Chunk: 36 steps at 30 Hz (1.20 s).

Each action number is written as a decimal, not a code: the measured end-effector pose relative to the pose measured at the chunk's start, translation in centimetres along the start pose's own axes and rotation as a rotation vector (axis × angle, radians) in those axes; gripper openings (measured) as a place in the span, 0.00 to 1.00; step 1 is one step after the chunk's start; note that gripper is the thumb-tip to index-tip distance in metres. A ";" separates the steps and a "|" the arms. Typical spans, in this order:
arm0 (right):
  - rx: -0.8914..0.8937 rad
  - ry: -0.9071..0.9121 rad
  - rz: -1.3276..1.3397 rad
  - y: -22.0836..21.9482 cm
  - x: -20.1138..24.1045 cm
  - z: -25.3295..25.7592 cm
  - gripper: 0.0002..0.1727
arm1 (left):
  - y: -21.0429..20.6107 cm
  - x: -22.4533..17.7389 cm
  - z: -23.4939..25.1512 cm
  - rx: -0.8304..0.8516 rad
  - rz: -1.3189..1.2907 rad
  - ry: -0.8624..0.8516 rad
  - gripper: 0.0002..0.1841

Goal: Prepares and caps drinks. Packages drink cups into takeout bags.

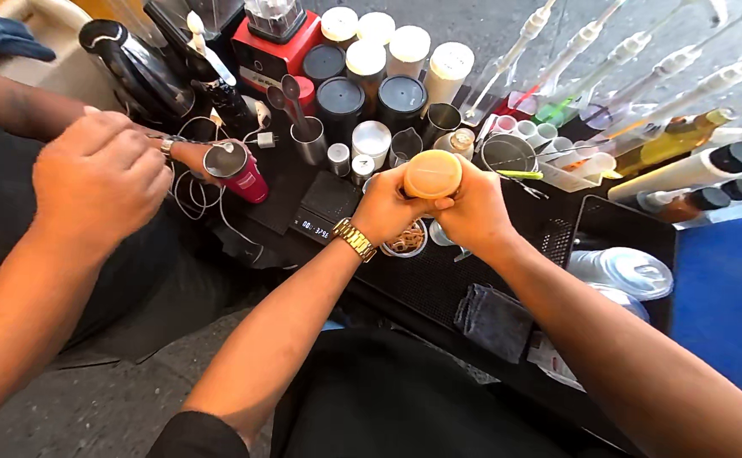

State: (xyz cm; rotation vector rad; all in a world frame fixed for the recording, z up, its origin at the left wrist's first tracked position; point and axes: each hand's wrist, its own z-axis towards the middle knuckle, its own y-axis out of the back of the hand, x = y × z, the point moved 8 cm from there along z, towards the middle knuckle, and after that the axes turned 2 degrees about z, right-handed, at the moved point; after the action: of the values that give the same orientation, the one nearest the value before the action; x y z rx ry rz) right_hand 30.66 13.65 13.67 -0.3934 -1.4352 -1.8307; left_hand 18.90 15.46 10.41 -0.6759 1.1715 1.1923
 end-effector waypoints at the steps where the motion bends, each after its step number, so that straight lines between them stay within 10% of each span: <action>1: 0.005 0.000 0.017 -0.5 0.3 0.0 0.21 | 0.5 -0.1 -0.4 -0.006 0.006 -0.005 0.20; 36: 0.020 0.003 0.010 -0.6 -0.4 1.4 0.22 | 0.9 0.7 0.9 -0.030 0.033 0.009 0.21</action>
State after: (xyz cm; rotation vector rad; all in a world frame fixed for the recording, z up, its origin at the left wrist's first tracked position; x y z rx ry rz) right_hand 30.19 15.13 13.50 -0.3871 -1.4463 -1.8062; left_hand 18.31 16.72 10.20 -0.6870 1.1782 1.2377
